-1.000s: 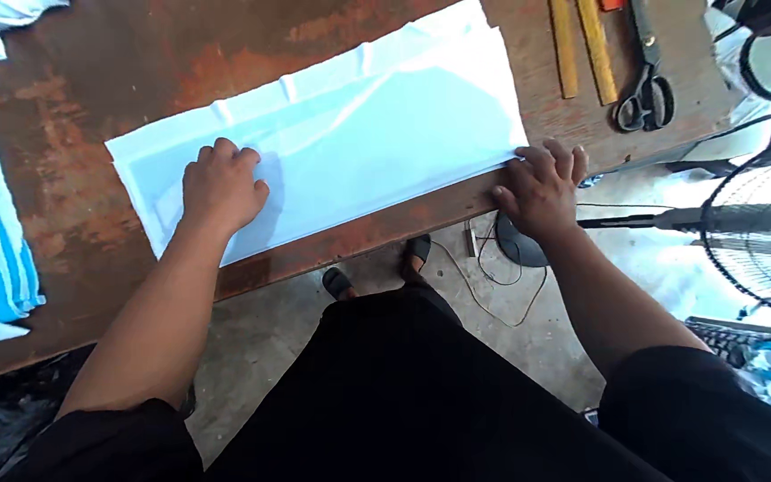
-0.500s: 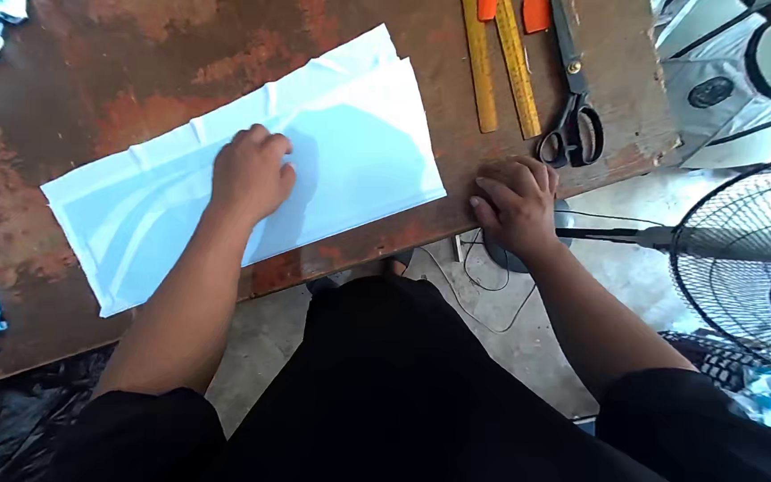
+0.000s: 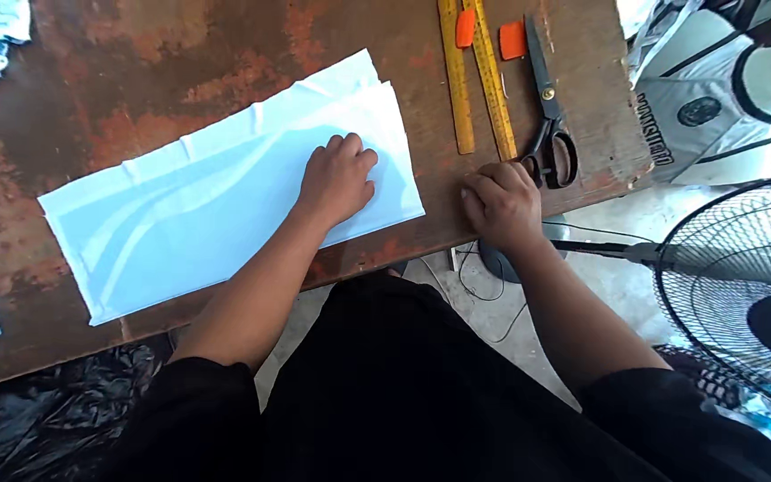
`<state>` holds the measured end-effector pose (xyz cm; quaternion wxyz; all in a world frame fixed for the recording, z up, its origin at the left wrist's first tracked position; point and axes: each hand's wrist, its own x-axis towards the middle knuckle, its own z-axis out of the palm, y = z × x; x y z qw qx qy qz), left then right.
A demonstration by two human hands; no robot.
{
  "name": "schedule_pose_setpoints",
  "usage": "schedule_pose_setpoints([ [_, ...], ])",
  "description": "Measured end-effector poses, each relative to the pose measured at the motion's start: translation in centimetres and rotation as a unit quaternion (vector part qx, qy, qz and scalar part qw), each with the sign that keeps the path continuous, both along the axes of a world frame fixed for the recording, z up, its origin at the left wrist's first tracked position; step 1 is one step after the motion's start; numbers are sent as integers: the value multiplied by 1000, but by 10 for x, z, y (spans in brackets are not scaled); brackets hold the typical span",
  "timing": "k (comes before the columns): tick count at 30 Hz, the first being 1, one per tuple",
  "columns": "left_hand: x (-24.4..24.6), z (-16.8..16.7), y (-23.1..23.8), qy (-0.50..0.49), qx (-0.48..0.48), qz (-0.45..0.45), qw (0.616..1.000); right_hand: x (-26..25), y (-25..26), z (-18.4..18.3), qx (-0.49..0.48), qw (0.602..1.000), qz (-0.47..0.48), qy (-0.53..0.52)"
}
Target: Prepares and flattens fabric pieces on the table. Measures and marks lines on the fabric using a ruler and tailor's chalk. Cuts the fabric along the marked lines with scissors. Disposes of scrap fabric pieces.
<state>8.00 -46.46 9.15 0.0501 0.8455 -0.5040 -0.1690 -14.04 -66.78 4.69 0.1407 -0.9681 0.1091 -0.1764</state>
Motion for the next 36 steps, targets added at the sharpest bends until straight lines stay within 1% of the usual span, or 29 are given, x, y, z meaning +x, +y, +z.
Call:
schedule_pose_setpoints([
  [2,1,0,-7,4,-11,0,1000,1,-6,3,5,999,-49,-6],
  [4,1,-1,-10,11,-44,4,999,6,-15,10,4,995,-97,21],
  [6,-1,0,-16,17,-92,17,995,16,-24,19,8,985,-130,110],
  [8,-5,7,-29,43,-89,31,995,25,-24,22,-1,972,-143,185],
  [9,-7,11,-39,52,-77,30,995,28,-20,22,-9,969,-143,201],
  [12,-16,12,-80,39,-61,9,997,31,-5,21,-21,972,-135,190],
  [14,-25,4,-110,27,-57,0,998,26,2,19,-14,976,-126,177],
  [16,-37,-4,-134,0,-26,-7,1000,19,3,18,-13,979,-114,169],
  [19,-63,4,-142,-24,24,-12,999,7,-3,24,-9,985,-98,139],
  [21,-78,14,-132,-17,8,-19,1000,6,-17,30,-3,988,-99,118],
  [23,-83,15,-123,-2,-2,17,1000,19,-38,35,2,989,-98,114],
  [26,-78,8,-126,28,8,145,989,65,-67,47,17,980,-127,152],
  [28,-72,8,-134,41,23,221,974,94,-82,46,12,973,-156,167],
  [29,-70,11,-137,42,32,243,968,102,-89,40,6,973,-165,163],
  [32,-69,23,-142,80,59,277,956,96,-100,22,-1,966,-212,150],
  [36,-65,27,-135,168,46,329,928,72,-100,26,4,951,-272,145],
])
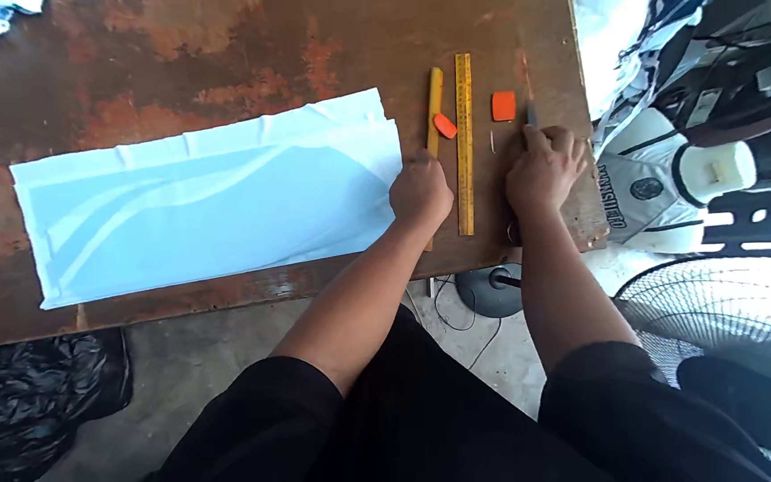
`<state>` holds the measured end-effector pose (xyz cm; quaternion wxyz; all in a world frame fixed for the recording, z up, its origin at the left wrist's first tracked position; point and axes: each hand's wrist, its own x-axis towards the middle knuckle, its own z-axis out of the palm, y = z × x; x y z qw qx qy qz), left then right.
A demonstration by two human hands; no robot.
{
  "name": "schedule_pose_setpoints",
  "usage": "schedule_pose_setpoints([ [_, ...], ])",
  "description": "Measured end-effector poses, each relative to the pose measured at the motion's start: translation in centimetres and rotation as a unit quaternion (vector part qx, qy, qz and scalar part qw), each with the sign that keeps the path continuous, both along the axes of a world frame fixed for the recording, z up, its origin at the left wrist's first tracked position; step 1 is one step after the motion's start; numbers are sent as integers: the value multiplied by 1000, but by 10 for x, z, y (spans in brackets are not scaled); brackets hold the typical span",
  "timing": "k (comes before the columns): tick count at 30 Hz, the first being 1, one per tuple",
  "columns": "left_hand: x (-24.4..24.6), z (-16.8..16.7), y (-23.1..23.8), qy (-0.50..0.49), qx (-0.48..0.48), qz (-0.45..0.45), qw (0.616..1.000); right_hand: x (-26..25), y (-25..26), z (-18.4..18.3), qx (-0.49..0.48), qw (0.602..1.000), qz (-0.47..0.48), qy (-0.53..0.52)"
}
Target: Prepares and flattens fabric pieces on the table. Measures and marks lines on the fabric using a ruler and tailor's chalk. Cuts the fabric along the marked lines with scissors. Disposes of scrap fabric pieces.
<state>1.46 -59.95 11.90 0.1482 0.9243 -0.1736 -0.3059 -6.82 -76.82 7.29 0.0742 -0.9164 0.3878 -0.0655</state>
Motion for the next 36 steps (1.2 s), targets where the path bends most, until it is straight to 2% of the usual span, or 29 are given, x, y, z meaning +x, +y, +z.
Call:
schedule_pose_setpoints([
  [3,4,1,17,85,-65,21,994,-1,-2,1,-4,1000,-1,-6],
  [5,9,-2,42,120,-169,48,977,10,3,6,-8,997,68,-29],
  [8,19,-2,111,177,-313,127,924,41,14,12,41,979,201,-15],
  [12,35,-4,210,142,-317,240,907,76,25,12,92,966,232,59],
  [15,36,-7,248,106,-303,289,902,93,18,17,101,962,235,95],
  [20,20,-9,241,126,-275,239,923,113,21,38,148,934,271,182],
  [23,15,-12,229,125,-274,209,931,99,65,46,215,912,341,73],
  [26,16,-17,227,119,-256,193,940,80,123,25,265,863,430,5],
  [31,26,-17,230,103,-277,198,935,67,163,-2,213,837,501,-53],
  [36,27,-13,229,96,-301,220,923,39,163,0,146,838,526,-7],
])
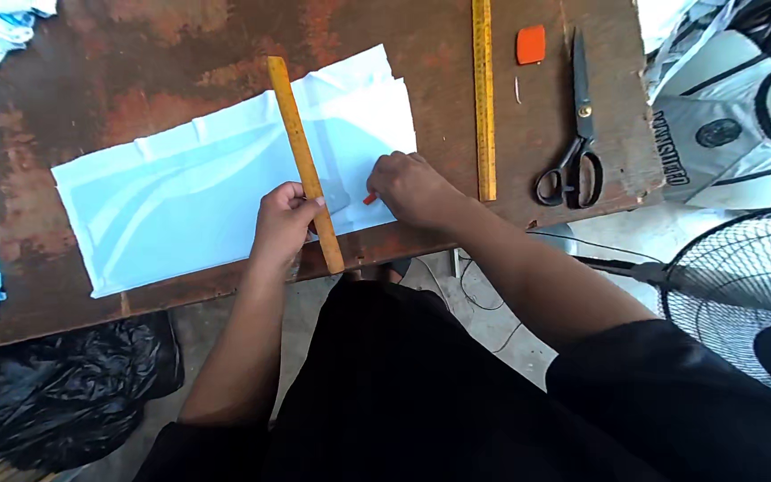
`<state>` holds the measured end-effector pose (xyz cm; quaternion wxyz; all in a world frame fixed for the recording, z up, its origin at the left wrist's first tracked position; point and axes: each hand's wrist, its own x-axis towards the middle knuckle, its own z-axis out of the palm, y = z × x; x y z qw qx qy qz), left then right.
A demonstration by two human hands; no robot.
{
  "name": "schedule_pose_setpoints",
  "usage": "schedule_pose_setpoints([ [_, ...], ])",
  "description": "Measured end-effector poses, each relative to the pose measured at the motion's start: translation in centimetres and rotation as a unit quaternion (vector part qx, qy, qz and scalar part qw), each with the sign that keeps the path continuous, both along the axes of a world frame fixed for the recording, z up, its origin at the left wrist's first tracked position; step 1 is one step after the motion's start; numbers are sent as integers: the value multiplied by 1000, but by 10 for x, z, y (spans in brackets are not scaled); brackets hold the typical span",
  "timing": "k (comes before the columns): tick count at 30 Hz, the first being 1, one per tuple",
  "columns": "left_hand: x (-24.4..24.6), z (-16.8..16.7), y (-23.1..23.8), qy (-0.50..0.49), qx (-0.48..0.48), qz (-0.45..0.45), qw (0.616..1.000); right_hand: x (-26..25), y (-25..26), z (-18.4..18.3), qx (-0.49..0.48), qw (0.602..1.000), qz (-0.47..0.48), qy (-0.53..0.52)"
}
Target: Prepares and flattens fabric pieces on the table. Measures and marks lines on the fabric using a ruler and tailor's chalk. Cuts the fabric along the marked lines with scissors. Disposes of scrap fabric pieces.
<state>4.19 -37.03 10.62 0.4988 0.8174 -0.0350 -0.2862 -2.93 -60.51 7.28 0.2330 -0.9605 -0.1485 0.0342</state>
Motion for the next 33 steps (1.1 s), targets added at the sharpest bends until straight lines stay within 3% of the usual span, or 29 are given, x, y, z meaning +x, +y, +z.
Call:
schedule_pose_setpoints([
  [3,-2,1,5,-6,-20,6,1000,-47,-8,15,-20,999,-14,-40],
  [7,-4,-1,6,3,-25,-8,1000,-119,-18,14,124,983,-138,-1],
  [9,-8,-1,-1,23,-2,-34,999,-143,-11,12,244,940,-231,59],
  [11,-15,-2,-12,43,21,-69,996,-153,3,8,383,866,-296,126],
  [14,-29,-8,-34,74,18,-95,993,-157,26,-3,529,759,-319,206],
  [17,-44,-14,-54,112,14,-83,990,-161,45,-16,556,722,-284,299],
  [20,-51,-10,-66,141,72,-100,982,-164,60,-29,566,708,-265,330],
  [23,-40,10,-64,61,193,-194,960,-163,68,-36,602,685,-265,315],
  [26,-12,21,-58,-91,229,-230,941,-164,68,-38,595,664,-305,335],
  [29,26,8,-56,-233,231,-285,900,-166,68,-36,590,651,-331,344],
  [33,56,-23,-49,-334,221,-337,852,-175,62,-41,611,647,-339,305],
])
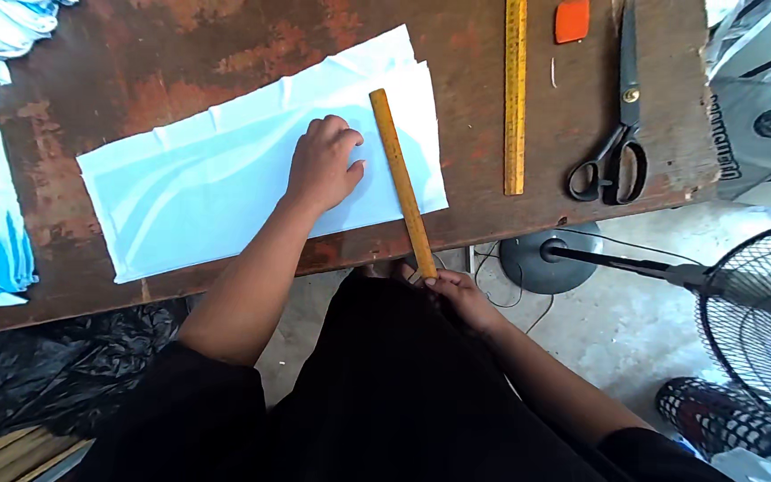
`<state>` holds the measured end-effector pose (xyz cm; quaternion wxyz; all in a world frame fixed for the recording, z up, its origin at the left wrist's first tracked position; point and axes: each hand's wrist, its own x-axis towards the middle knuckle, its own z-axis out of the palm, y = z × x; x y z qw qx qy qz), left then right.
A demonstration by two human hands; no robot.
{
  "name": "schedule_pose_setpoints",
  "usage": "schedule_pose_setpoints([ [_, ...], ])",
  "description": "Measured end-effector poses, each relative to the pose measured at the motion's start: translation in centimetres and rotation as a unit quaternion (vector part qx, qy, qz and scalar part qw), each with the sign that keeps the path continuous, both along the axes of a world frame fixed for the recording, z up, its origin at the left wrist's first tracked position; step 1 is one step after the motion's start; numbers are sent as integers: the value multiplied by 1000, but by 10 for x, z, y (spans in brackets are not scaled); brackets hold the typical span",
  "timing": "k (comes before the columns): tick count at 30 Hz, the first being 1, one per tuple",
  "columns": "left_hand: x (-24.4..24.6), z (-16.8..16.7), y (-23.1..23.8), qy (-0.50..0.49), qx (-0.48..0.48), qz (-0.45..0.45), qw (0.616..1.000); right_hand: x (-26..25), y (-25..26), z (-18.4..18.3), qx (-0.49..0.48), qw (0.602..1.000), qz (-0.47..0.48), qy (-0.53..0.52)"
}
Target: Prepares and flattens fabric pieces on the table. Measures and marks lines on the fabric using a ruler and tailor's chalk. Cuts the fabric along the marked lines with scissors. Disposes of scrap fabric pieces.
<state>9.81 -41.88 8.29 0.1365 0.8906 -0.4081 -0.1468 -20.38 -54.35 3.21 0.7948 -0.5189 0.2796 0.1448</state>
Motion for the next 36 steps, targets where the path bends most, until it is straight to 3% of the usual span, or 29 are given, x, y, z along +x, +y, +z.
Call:
schedule_pose_setpoints([
  [6,8,-15,-7,-35,-21,-50,998,-10,-13,2,-13,999,-32,-27],
  [12,15,-17,-28,-31,-29,-93,995,-2,-8,3,-21,999,-3,-44],
  [17,24,-14,-26,-8,-96,-52,994,9,2,4,-38,998,28,-37],
  [20,28,-13,-21,-26,-60,-25,998,9,7,0,-26,999,34,-31],
  [26,22,-21,-24,-51,-31,-98,993,4,10,0,2,1000,21,-5],
  [36,14,-27,-30,-45,6,-92,995,4,6,1,-13,1000,20,4],
])
